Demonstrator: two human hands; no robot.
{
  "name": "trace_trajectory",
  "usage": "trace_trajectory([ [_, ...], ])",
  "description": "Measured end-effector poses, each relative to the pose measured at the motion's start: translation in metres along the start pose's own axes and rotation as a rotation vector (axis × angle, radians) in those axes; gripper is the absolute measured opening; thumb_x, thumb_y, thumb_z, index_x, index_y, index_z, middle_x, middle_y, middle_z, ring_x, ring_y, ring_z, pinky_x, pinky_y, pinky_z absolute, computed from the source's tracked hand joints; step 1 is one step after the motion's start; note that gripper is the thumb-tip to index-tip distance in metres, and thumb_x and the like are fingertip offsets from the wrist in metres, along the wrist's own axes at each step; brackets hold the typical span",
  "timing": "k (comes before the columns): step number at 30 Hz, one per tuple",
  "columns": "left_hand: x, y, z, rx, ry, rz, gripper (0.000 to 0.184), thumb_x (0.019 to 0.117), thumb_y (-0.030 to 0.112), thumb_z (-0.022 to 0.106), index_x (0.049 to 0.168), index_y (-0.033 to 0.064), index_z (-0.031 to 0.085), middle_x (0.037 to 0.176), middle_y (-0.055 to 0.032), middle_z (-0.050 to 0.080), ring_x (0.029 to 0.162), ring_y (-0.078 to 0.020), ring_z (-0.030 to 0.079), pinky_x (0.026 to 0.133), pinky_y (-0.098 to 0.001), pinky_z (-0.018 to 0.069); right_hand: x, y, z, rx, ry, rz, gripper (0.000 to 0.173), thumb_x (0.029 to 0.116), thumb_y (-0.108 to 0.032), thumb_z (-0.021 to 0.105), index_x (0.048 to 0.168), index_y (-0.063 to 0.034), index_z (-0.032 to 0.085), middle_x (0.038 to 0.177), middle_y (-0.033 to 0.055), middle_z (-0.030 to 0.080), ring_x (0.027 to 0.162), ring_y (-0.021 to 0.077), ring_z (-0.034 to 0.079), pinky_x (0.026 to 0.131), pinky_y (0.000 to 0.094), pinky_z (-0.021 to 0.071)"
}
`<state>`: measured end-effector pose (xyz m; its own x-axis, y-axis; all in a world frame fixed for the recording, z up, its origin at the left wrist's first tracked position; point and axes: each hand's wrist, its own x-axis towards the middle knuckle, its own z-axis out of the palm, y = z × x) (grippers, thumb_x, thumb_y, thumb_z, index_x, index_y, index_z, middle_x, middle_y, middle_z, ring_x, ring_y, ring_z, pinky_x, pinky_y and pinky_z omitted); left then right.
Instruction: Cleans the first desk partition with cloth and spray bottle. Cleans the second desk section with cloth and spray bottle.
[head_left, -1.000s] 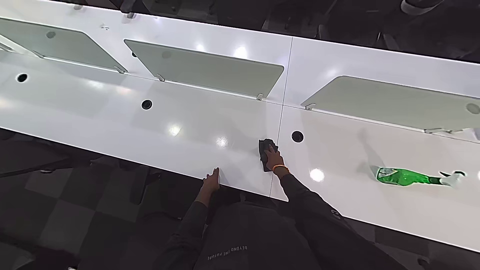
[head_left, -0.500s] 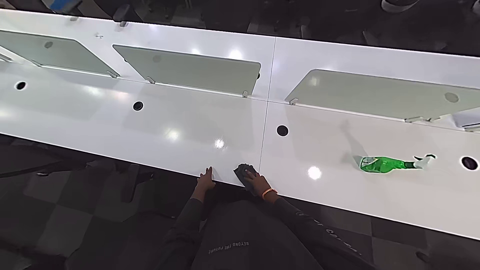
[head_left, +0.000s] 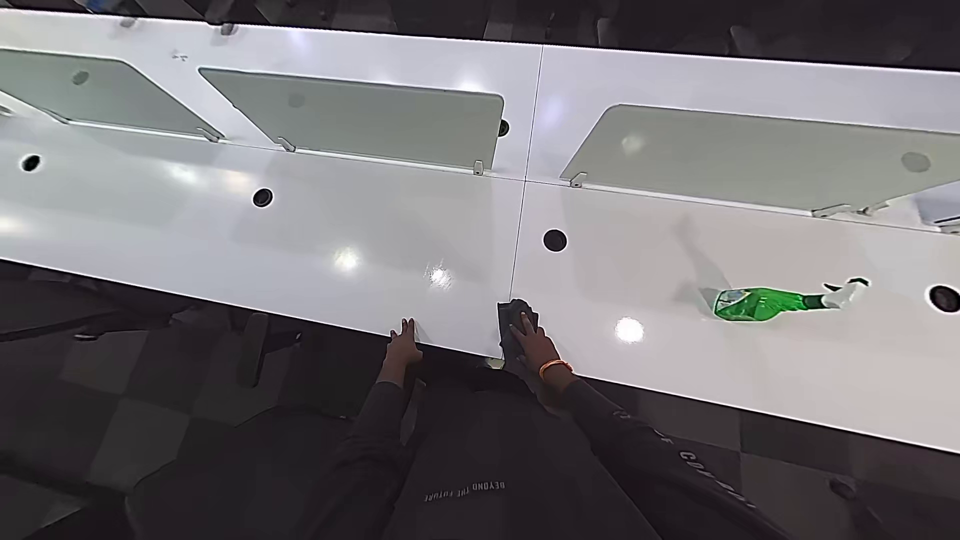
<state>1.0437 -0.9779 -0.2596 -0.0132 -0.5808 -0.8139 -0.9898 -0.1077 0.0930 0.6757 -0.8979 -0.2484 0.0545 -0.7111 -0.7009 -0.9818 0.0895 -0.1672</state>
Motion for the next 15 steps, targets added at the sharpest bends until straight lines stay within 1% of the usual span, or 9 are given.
trace_trajectory([
  [2,0.002,-0.001,-0.003,0.001,0.0,0.006,0.118,0.0786,0.03,0.079,0.168,0.0148,0.004,0.175,-0.0078,0.002,0.152,-0.0492,0.029,0.105,-0.0694,0.0462,0.004,-0.012,-0.001,0.017,0.009,0.001,0.089,0.0845,-0.021,0.08,0.162,-0.026,0.036,0.173,0.0175,0.004,0.135,0.0534,0.046,0.089,0.059,0.0565],
  [4,0.001,0.001,-0.006,0.006,-0.015,0.006,0.119,0.0792,0.029,0.079,0.167,0.0146,0.0,0.175,-0.0083,0.002,0.15,-0.0481,0.033,0.108,-0.0667,0.0449,0.007,-0.025,0.0,0.031,-0.002,-0.02,0.086,0.0866,-0.019,0.078,0.161,-0.026,0.036,0.173,0.0198,0.004,0.134,0.0538,0.046,0.091,0.058,0.0562],
  [6,0.0,0.003,-0.011,-0.012,-0.015,0.009,0.121,0.0788,0.027,0.079,0.167,0.0141,-0.002,0.175,-0.0103,0.005,0.147,-0.0482,0.039,0.109,-0.0653,0.0452,0.013,-0.039,0.001,0.025,-0.008,-0.064,0.084,0.0877,-0.018,0.076,0.161,-0.0262,0.036,0.172,0.0214,0.004,0.133,0.0537,0.047,0.092,0.0569,0.0562],
  [8,0.0,0.003,-0.02,-0.031,-0.026,0.013,0.123,0.0783,0.024,0.079,0.167,0.0138,-0.005,0.174,-0.0125,0.009,0.146,-0.0481,0.04,0.111,-0.0654,0.0433,0.021,-0.056,0.0,0.021,0.0,-0.117,0.082,0.0882,-0.019,0.076,0.161,-0.0252,0.037,0.172,0.0225,0.006,0.132,0.054,0.048,0.092,0.0565,0.0562],
  [10,-0.001,0.002,-0.027,-0.045,-0.056,0.017,0.125,0.0779,0.022,0.08,0.166,0.0134,-0.008,0.172,-0.0175,0.018,0.143,-0.0483,0.045,0.113,-0.0654,0.0412,0.029,-0.075,-0.003,0.003,-0.014,-0.157,0.081,0.089,-0.019,0.075,0.161,-0.0239,0.037,0.172,0.0233,0.006,0.132,0.0542,0.047,0.092,0.0562,0.0561],
  [12,0.0,0.0,-0.032,-0.063,-0.077,0.025,0.126,0.077,0.021,0.081,0.166,0.0133,-0.008,0.163,-0.0247,0.036,0.137,-0.0497,0.051,0.112,-0.0661,0.0416,0.036,-0.091,-0.009,-0.019,-0.029,-0.177,0.081,0.0892,-0.018,0.075,0.16,-0.0226,0.038,0.171,0.024,0.007,0.132,0.0543,0.048,0.091,0.0577,0.0556],
  [13,0.0,-0.001,-0.035,-0.061,-0.087,0.024,0.126,0.0767,0.022,0.08,0.166,0.0144,-0.008,0.157,-0.0274,0.043,0.135,-0.0511,0.052,0.109,-0.0666,0.044,0.04,-0.097,-0.013,-0.025,-0.037,-0.181,0.081,0.0889,-0.019,0.076,0.161,-0.0219,0.037,0.171,0.0245,0.007,0.132,0.0546,0.048,0.091,0.0592,0.0552],
  [14,0.001,-0.002,-0.037,-0.055,-0.096,0.018,0.126,0.0768,0.022,0.08,0.166,0.016,-0.008,0.154,-0.0288,0.045,0.133,-0.0532,0.052,0.105,-0.0676,0.0474,0.043,-0.103,-0.018,-0.021,-0.039,-0.181,0.082,0.0882,-0.02,0.077,0.16,-0.0212,0.038,0.171,0.0247,0.008,0.132,0.0549,0.048,0.09,0.0605,0.0548],
  [15,0.002,-0.003,-0.037,-0.055,-0.105,0.014,0.125,0.0773,0.021,0.08,0.166,0.0176,-0.007,0.157,-0.0283,0.042,0.135,-0.0552,0.05,0.102,-0.0689,0.0489,0.046,-0.109,-0.02,-0.016,-0.038,-0.176,0.083,0.0873,-0.021,0.078,0.16,-0.0207,0.038,0.171,0.0246,0.009,0.131,0.0547,0.048,0.089,0.0611,0.0544],
])
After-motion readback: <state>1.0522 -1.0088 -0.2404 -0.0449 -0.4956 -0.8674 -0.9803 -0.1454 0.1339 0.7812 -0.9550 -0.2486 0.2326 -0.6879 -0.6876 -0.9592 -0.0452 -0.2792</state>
